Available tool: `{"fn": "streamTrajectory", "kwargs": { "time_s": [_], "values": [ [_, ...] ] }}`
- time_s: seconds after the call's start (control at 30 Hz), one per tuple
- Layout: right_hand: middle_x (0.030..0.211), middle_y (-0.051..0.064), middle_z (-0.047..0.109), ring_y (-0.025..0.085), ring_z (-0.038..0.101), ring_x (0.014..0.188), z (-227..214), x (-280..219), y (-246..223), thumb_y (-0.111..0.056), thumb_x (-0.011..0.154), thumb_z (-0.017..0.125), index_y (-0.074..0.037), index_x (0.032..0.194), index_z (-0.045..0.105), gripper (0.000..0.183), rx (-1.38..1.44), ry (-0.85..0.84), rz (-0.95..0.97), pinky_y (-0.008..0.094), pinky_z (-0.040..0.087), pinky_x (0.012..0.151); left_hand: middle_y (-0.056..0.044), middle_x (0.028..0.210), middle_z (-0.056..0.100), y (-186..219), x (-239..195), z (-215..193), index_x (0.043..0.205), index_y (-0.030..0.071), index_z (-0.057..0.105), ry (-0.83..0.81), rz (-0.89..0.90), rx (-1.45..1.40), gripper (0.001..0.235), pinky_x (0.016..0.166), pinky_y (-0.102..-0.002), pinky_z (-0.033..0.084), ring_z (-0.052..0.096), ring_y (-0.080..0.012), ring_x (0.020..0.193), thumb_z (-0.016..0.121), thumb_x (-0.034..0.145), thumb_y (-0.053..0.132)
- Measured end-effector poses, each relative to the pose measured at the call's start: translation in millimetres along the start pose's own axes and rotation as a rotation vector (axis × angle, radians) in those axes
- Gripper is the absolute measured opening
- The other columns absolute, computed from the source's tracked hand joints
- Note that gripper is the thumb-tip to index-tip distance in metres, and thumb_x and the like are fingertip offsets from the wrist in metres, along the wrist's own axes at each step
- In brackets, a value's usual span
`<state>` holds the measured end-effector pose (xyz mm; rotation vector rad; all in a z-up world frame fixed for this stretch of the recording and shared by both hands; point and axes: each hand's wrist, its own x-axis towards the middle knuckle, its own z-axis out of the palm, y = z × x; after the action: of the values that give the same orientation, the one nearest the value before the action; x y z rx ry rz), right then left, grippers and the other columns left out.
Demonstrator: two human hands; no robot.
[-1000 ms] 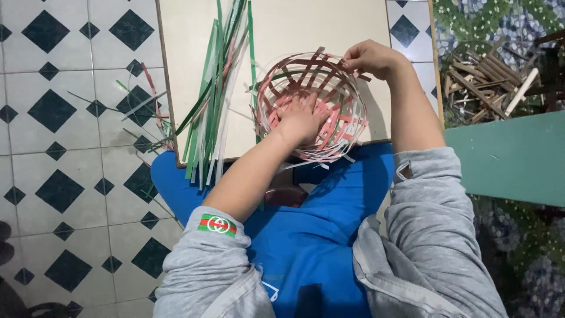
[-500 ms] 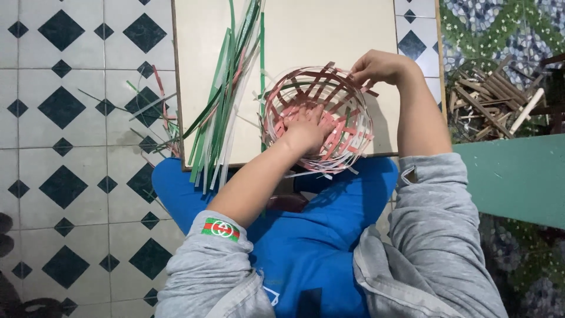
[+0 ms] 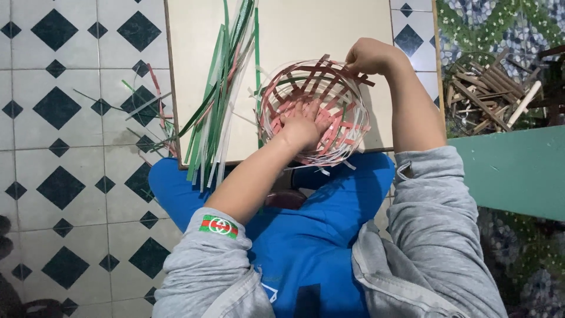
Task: The person sits cross-legged on the floor and weaves a basket using pink, green, and white plastic strips. They interlace the strips by hand, adjusting the basket's shape and continuing the weave pattern.
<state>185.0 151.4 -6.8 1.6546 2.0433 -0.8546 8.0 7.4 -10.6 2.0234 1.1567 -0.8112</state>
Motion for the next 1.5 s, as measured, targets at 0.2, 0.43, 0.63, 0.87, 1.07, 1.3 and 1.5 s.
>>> {"fn": "streamTrajectory", "kwargs": {
  "time_s": [0.2,0.43,0.63,0.87,1.07,1.3,1.5],
  "values": [
    [0.071,0.003,0.067,0.016,0.043,0.057,-7.4,3.4,-2.5,-0.010,0.088,0.058,-0.007,0.076,0.075,0.021,0.048,0.131,-0.021,0.036,0.034,0.049,-0.003,0.160,-0.028,1.1,-10.4,-4.6,0.154,0.042,-0.008,-0.012,-0.001,0.022,0.101,0.112,-0.067,0.024,-0.015,-0.0396,0.148,0.049,0.088,-0.008],
    [0.071,0.007,0.057,0.021,0.044,0.062,2.6,28.6,-12.3,-0.016,0.092,0.061,-0.004,0.089,0.072,0.017,0.085,0.150,-0.065,0.038,0.034,0.053,-0.001,0.160,-0.028,2.1,-4.6,-1.7,0.153,0.044,-0.010,-0.004,-0.017,0.033,0.098,0.110,-0.066,0.029,-0.015,-0.0398,0.148,0.051,0.092,0.000],
    [0.062,0.004,0.044,0.018,0.033,0.059,0.4,13.6,-26.5,-0.014,0.093,0.052,-0.005,0.062,0.052,0.032,0.070,0.052,-0.078,0.035,0.026,0.055,-0.002,0.159,-0.030,2.4,-3.4,-3.2,0.153,0.043,-0.012,-0.034,-0.011,0.050,0.111,0.111,-0.067,0.027,-0.013,-0.0404,0.148,0.064,0.085,0.000],
    [0.086,0.003,0.069,0.011,0.058,0.074,16.1,16.3,5.6,-0.005,0.095,0.060,-0.004,0.106,0.073,0.017,0.494,-0.034,-0.145,0.025,0.048,0.064,-0.003,0.161,-0.026,0.9,1.5,1.1,0.154,0.043,-0.009,-0.022,0.002,-0.003,0.102,0.111,-0.070,0.021,-0.011,-0.0422,0.148,0.054,0.088,-0.005],
    [0.065,0.005,0.057,0.013,0.049,0.048,15.2,-1.7,0.8,-0.005,0.098,0.058,-0.005,0.097,0.068,0.010,0.637,-0.008,-0.069,0.026,0.035,0.033,-0.002,0.161,-0.027,1.1,-0.4,-1.4,0.154,0.044,-0.006,-0.019,-0.015,-0.008,0.099,0.111,-0.070,0.021,-0.010,-0.0411,0.149,0.051,0.089,-0.004],
    [0.058,0.001,0.053,0.009,0.034,0.039,14.0,-14.9,-3.8,-0.028,0.105,0.052,-0.011,0.103,0.070,0.026,0.575,-0.082,-0.058,0.026,0.021,0.032,-0.002,0.161,-0.027,3.4,-3.4,-2.6,0.154,0.044,-0.007,-0.017,-0.020,-0.023,0.102,0.112,-0.070,0.020,-0.013,-0.0383,0.149,0.050,0.087,-0.007],
    [0.066,0.005,0.061,0.011,0.041,0.043,14.9,-9.8,-0.5,-0.013,0.101,0.058,-0.003,0.099,0.073,0.018,0.623,-0.043,-0.145,0.024,0.029,0.031,-0.002,0.163,-0.020,2.1,-3.0,-0.5,0.154,0.045,-0.001,0.030,-0.009,-0.035,0.096,0.111,-0.068,0.023,-0.007,-0.0404,0.149,0.043,0.087,-0.007]
  ]
}}
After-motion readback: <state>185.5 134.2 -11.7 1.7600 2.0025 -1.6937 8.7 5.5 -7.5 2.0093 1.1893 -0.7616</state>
